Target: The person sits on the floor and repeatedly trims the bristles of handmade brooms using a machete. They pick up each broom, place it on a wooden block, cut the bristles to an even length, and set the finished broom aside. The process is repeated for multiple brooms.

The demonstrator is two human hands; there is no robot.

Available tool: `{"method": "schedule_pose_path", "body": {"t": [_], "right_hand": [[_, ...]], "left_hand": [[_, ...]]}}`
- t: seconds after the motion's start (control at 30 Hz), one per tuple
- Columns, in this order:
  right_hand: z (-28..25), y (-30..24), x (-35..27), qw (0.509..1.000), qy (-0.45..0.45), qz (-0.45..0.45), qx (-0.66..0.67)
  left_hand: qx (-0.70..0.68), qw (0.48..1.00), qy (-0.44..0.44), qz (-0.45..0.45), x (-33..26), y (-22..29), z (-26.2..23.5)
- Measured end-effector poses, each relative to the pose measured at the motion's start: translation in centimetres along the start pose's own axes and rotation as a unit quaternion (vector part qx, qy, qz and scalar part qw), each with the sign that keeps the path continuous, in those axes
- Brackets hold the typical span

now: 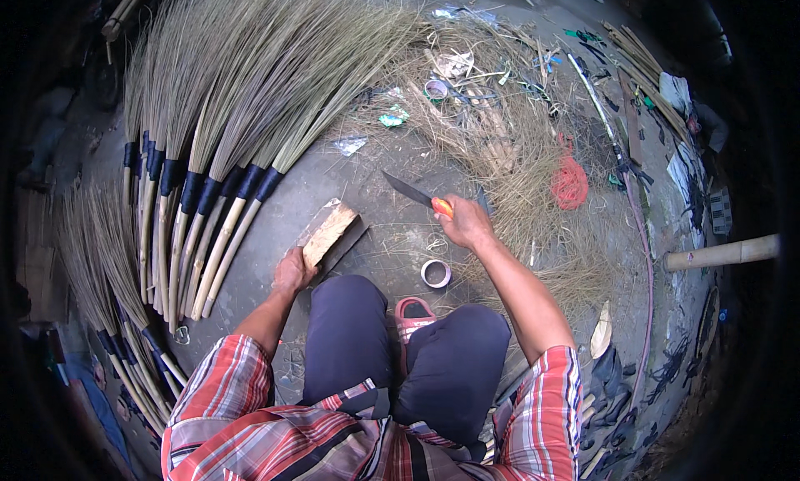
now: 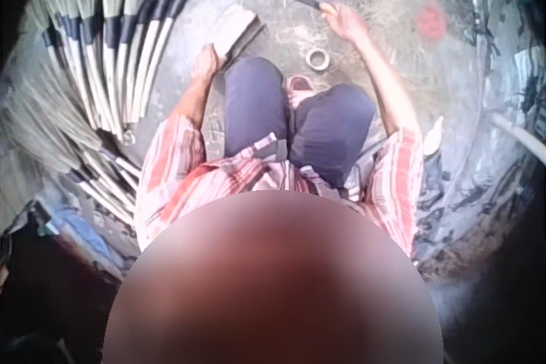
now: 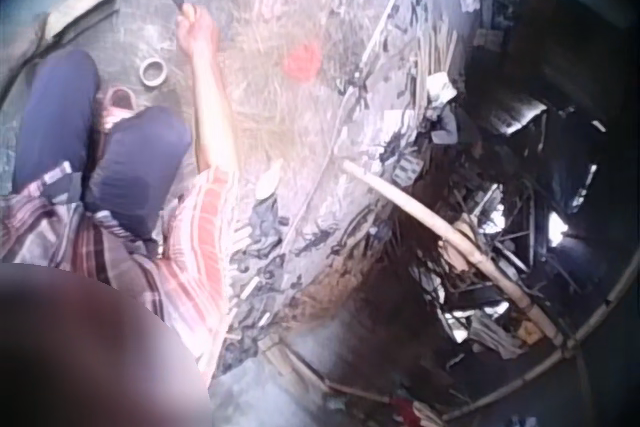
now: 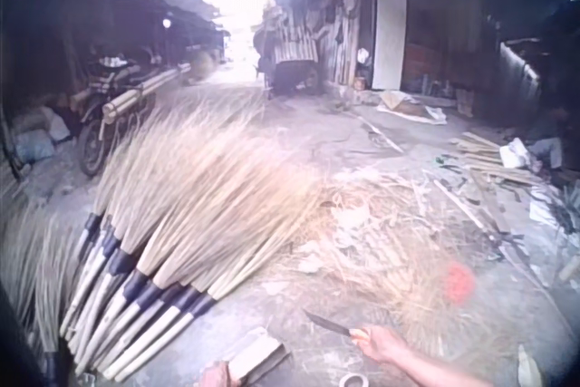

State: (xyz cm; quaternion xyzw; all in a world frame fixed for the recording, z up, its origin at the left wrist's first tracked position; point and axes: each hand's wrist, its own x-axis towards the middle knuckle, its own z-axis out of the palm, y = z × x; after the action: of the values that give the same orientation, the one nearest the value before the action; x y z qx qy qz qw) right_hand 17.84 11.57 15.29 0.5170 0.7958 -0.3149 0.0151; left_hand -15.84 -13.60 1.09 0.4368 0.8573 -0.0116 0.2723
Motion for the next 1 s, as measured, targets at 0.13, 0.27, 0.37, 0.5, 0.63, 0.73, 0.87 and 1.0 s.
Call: {"method": "schedule_pose_path", "body": {"t": [0.13, 0.27, 0.37, 0.5, 0.63, 0.73, 0.87, 1.0], "right_hand": [[3.2, -3.0, 6.6, 0.998, -0.053, -0.033, 0.022], [7.5, -4.7, 13.7, 0.993, -0.08, -0.073, 0.042], [8.9, -3.1, 18.8, 0.992, -0.094, -0.077, 0.027], [4.4, 2.4, 24.5, 0.996, -0.029, 0.044, 0.068], [-0.9, 5.9, 25.8, 0.987, 0.15, 0.05, 0.036], [-2.2, 7.6, 21.8, 0.985, 0.139, -0.018, 0.099], [-0.9, 9.4, 15.3, 0.99, -0.009, -0.059, 0.127], [-0.7, 13.0, 12.4, 0.998, -0.026, -0.007, 0.063]], "left_hand": [[0.055, 0.984, -0.166, -0.03, 3.4, 1.0, -1.0], [0.088, 0.958, -0.265, -0.065, 5.5, 1.3, -1.4], [0.07, 0.95, -0.274, -0.134, 5.7, 2.1, -0.8], [0.032, 0.931, -0.262, -0.252, 5.0, 3.9, -0.2], [0.05, 0.936, -0.208, -0.279, 4.1, 5.2, 0.0], [0.061, 0.942, -0.184, -0.275, 4.4, 5.3, 0.6], [0.074, 0.949, -0.176, -0.25, 4.1, 4.3, 1.3], [0.038, 0.975, -0.144, -0.166, 2.5, 3.0, 0.3]]}}
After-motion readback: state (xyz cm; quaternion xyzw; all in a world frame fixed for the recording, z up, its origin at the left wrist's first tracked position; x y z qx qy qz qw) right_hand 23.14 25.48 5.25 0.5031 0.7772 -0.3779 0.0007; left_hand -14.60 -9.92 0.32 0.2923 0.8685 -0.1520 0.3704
